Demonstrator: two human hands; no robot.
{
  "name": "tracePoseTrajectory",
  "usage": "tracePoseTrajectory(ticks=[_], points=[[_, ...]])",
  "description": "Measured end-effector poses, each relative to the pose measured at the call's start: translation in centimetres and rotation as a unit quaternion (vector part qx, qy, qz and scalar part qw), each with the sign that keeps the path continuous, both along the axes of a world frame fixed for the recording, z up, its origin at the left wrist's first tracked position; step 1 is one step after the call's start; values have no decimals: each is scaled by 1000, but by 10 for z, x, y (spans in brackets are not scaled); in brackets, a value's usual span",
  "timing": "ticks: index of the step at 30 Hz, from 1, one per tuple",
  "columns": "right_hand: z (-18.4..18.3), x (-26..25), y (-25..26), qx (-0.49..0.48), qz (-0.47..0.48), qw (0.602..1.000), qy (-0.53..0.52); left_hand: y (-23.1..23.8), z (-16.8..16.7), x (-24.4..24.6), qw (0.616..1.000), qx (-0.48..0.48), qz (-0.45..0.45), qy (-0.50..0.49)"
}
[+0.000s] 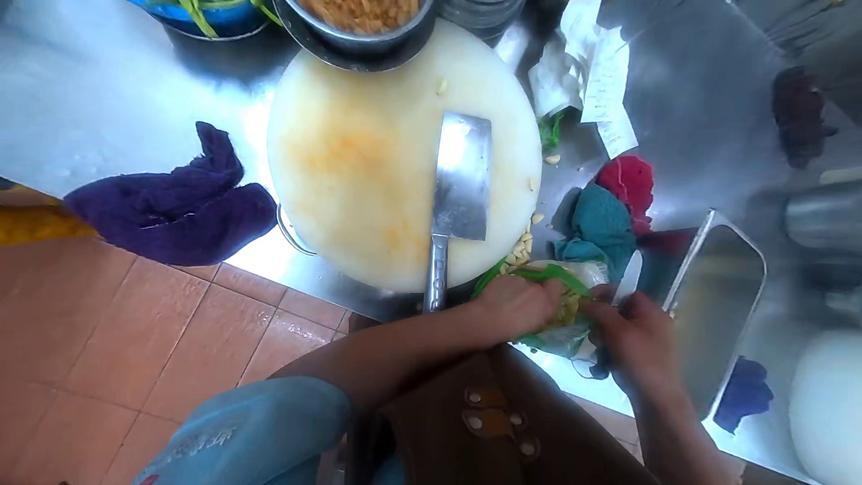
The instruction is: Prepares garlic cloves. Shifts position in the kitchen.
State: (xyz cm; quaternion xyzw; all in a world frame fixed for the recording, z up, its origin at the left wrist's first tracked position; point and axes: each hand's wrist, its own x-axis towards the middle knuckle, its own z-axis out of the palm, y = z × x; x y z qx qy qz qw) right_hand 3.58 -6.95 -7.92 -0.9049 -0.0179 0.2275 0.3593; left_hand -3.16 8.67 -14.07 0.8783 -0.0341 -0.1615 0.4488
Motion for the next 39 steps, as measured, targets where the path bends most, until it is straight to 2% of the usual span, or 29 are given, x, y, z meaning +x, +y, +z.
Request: tracePoseTrajectory(ticks=[4,7,11,14,17,20,21,22,24,26,27,29,31,36,39], points=[[2,1,-6,19,-6,1000,4,7,18,-10,997,-56,34,38],[0,1,-6,32,-7,999,8,20,30,-23,986,-120,96,69],[-2,-1,-3,35,-21,999,24,11,15,-27,977,-153,94,113],[-5,0,-6,63,-33,997,39,3,7,-25,970,-194,99,105],[-10,1,-14,83,-35,995,48,11,14,-21,945,-269,122,136],[-11,1,-20,89,-29,994,60,17,23,-24,891,-387,156,179],[-12,2,-21,91,-25,994,64,17,21,-26,886,-392,170,180],[-13,3,-21,91,-19,993,67,16,19,-27,897,-366,178,174],[-15,6,-21,100,-15,992,69,11,14,-26,946,-253,165,121],[-17,7,-21,108,-9,992,64,3,5,-21,992,-96,86,7],[-18,7,-22,109,-1,992,58,-2,1,-18,999,-5,32,-41],[-19,5,-24,105,19,993,41,-11,-6,-13,987,128,-33,-89],[-21,5,-24,110,24,993,39,-16,-9,-9,978,179,-57,-93],[-34,6,-27,157,18,986,52,-24,-2,4,963,238,-111,-67],[-36,9,-30,170,32,984,46,-33,6,13,960,245,-128,-35]])
